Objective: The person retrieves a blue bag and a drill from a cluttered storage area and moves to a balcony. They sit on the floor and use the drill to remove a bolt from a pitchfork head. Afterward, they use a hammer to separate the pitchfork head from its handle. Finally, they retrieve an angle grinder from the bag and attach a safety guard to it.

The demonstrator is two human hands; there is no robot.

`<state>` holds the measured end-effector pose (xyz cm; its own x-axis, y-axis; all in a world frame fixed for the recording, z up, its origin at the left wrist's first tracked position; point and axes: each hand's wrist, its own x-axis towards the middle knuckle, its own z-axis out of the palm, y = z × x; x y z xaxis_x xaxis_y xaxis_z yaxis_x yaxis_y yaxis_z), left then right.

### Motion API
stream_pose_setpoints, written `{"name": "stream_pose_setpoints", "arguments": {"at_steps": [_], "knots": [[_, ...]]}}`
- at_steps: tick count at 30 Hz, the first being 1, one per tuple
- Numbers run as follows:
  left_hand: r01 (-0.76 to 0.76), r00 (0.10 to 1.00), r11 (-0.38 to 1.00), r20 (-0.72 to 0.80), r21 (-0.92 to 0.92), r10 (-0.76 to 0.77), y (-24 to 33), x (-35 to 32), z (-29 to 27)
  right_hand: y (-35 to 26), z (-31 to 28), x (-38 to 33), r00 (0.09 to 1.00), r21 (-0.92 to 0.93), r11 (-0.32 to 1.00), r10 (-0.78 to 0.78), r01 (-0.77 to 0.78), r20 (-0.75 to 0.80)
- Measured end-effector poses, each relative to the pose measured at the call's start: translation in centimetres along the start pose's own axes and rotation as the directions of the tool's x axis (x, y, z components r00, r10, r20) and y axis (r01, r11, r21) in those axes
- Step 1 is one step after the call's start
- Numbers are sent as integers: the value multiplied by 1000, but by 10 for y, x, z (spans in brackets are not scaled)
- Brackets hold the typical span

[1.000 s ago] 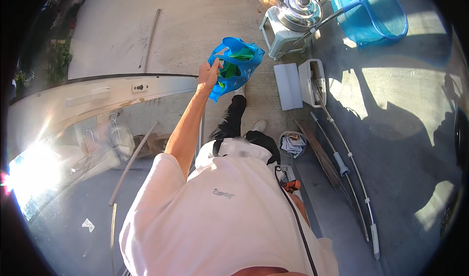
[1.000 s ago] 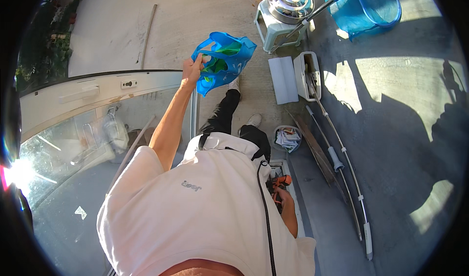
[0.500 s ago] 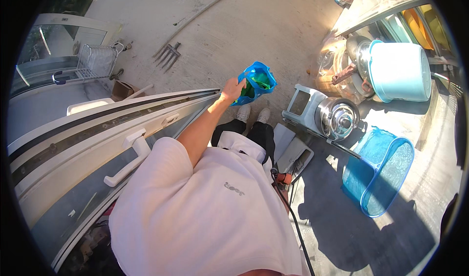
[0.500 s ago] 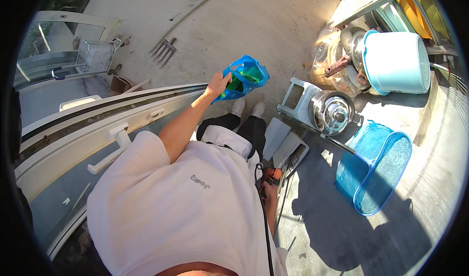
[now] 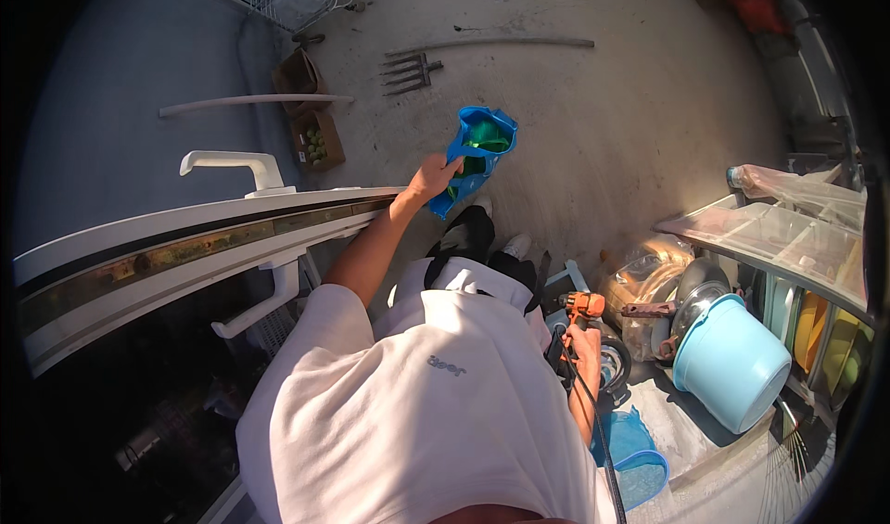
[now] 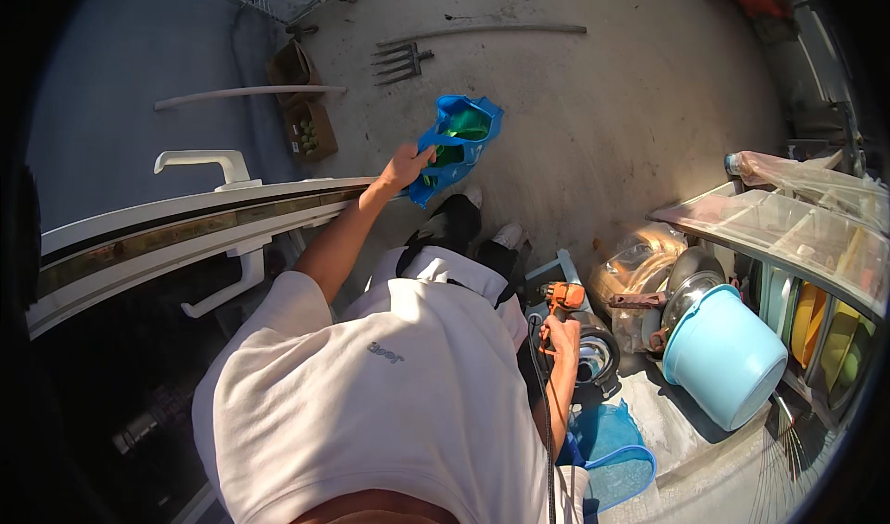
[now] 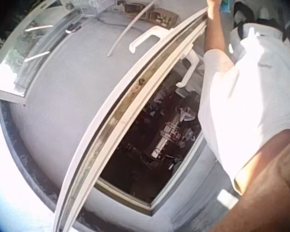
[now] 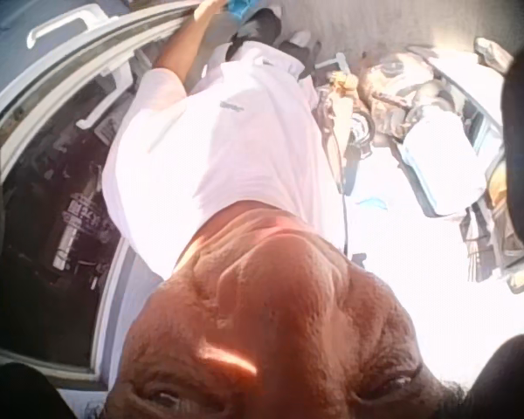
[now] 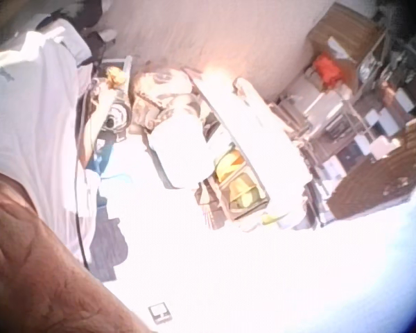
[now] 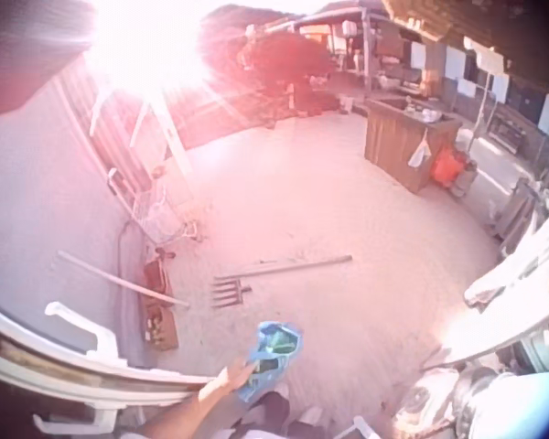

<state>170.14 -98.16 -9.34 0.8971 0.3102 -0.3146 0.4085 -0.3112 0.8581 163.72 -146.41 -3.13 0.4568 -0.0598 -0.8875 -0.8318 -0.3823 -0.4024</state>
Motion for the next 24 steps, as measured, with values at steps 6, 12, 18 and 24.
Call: {"name": "stream_pose_setpoints", "arguments": {"at_steps": [6,12,18,24], "knots": [[-36,988,993,-152,-111,19,-10,36,-7,-79,-4,59,998,-156,987,52,-44,43],[-12,995,1000,-95,29,15,4,88,-41,-173,34,93,998,-287,958,40,-24,52],[11,997,991,71,131,-21,-4,148,-69,-239,63,137,999,-293,956,10,2,40],[28,937,988,341,153,-80,-12,196,-102,-306,66,179,997,-346,938,-1,26,73]]}}
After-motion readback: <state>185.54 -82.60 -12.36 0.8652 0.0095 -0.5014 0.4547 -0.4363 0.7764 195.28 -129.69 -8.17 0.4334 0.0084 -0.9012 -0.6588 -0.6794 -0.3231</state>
